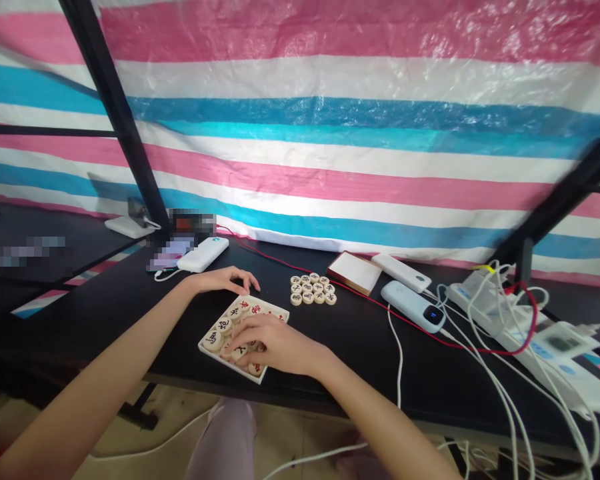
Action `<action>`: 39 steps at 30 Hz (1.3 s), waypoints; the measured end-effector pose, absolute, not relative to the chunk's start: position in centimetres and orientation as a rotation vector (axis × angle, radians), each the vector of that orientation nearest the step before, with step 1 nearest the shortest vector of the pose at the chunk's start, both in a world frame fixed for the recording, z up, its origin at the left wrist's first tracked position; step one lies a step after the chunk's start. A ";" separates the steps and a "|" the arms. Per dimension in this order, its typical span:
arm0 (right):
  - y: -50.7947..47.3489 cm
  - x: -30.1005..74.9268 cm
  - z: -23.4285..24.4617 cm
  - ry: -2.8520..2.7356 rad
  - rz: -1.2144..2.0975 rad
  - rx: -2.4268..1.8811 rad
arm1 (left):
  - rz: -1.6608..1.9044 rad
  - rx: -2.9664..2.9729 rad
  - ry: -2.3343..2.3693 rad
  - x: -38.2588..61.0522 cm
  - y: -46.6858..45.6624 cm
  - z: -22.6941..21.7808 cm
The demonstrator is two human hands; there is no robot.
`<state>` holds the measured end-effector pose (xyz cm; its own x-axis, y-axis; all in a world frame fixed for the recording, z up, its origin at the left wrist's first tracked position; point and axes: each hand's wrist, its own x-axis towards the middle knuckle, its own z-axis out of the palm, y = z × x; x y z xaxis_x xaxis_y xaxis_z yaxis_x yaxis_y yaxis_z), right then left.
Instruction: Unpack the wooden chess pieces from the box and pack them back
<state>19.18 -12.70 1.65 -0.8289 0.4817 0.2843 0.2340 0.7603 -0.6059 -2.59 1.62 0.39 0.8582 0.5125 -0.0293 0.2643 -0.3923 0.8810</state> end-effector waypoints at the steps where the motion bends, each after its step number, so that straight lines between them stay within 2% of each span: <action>1: -12.7 19.3 1.7 -2.510 0.752 -0.576 | 0.298 1.996 0.571 -2.6 1.6 0.4; 11: -12.1 25.2 -0.6 -1.842 0.089 -1.134 | 0.272 1.994 0.639 -2.6 1.3 0.6; 22: -11.5 26.4 -2.5 -2.163 0.113 -1.143 | 0.273 2.002 0.697 -2.4 1.0 0.7; 26: -11.3 26.6 -2.7 -2.180 0.012 -1.170 | 0.274 1.998 0.686 -2.5 1.2 0.6; 32: -12.7 26.3 -1.4 -2.182 -0.196 -1.315 | 0.303 1.975 0.653 -2.7 1.5 0.3; 36: -13.5 23.8 0.4 -2.132 -0.101 -1.226 | 0.309 1.970 0.638 -2.7 1.5 0.2; 39: -13.3 20.6 1.5 -2.350 -0.031 -1.075 | 0.318 1.972 0.626 -2.7 1.5 0.1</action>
<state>20.62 -13.32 1.51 -0.5290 0.6929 0.4899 0.7056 0.6799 -0.1996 -2.70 1.53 0.13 0.8313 0.5541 -0.0446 0.2905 -0.3647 0.8846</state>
